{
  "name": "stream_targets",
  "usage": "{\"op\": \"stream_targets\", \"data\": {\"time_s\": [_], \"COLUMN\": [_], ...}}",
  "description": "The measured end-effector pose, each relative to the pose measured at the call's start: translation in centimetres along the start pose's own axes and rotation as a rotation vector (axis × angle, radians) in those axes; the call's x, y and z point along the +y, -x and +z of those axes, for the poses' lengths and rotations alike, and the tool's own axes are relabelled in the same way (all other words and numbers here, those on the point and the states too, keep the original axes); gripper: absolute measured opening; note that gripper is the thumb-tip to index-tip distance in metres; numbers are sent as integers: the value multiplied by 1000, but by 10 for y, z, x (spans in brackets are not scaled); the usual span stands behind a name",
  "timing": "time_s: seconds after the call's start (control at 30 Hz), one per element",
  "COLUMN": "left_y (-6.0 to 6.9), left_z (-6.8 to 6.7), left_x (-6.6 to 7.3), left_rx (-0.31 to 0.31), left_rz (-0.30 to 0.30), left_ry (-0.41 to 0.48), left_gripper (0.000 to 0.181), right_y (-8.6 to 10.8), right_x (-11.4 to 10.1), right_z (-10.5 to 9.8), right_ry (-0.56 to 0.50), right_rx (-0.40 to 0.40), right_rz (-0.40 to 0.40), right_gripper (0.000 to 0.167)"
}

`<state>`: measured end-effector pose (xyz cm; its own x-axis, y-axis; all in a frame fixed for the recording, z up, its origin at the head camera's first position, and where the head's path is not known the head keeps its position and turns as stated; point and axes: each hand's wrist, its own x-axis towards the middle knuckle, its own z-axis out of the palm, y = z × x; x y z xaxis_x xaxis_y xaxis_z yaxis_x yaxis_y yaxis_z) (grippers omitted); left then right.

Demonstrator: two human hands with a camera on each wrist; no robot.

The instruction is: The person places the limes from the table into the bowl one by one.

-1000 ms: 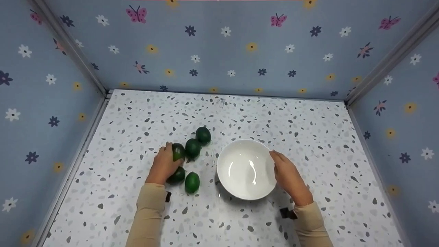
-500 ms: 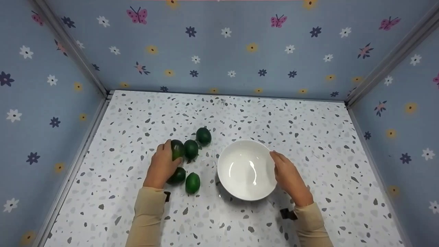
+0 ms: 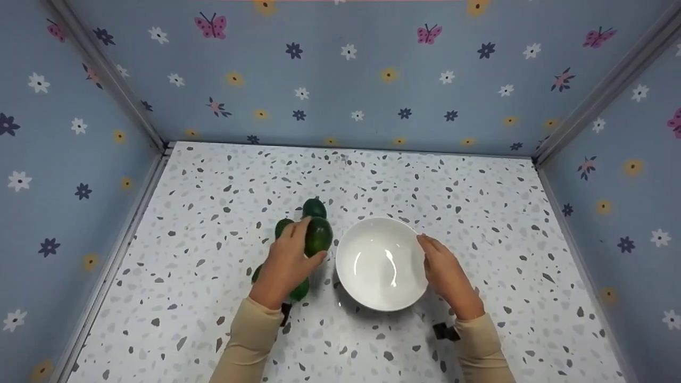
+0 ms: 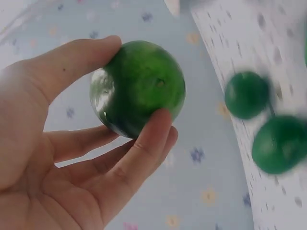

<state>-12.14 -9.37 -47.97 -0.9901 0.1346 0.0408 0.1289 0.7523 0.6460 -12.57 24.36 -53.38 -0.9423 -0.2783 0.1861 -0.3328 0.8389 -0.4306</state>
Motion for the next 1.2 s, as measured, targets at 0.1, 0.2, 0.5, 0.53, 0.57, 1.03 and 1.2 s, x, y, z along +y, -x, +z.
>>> {"op": "stream_targets", "data": {"time_s": [0.1,0.2,0.5,0.53,0.57,1.03,1.2], "left_y": [2,2,1,0,-1,-6,-4], "left_z": [12,25,74,79,84,119,116], "left_x": [11,17,34,36,38,43,44], "left_rx": [-4,3,-73,-83,-96,-242,-238], "left_rz": [65,128,254,260,262,226,223], "left_ry": [1,4,-3,-17,-37,-204,-197], "left_gripper": [80,78,74,74,74,70,68], "right_y": [0,1,2,2,1,1,2], "right_x": [0,0,1,1,1,1,1], "right_z": [0,1,1,0,0,2,2], "right_ry": [-2,6,10,4,1,4,9], "right_rx": [10,26,39,31,23,28,38], "right_rz": [-4,-21,-26,-19,-13,-26,-28], "right_gripper": [39,39,39,39,40,42,42]}}
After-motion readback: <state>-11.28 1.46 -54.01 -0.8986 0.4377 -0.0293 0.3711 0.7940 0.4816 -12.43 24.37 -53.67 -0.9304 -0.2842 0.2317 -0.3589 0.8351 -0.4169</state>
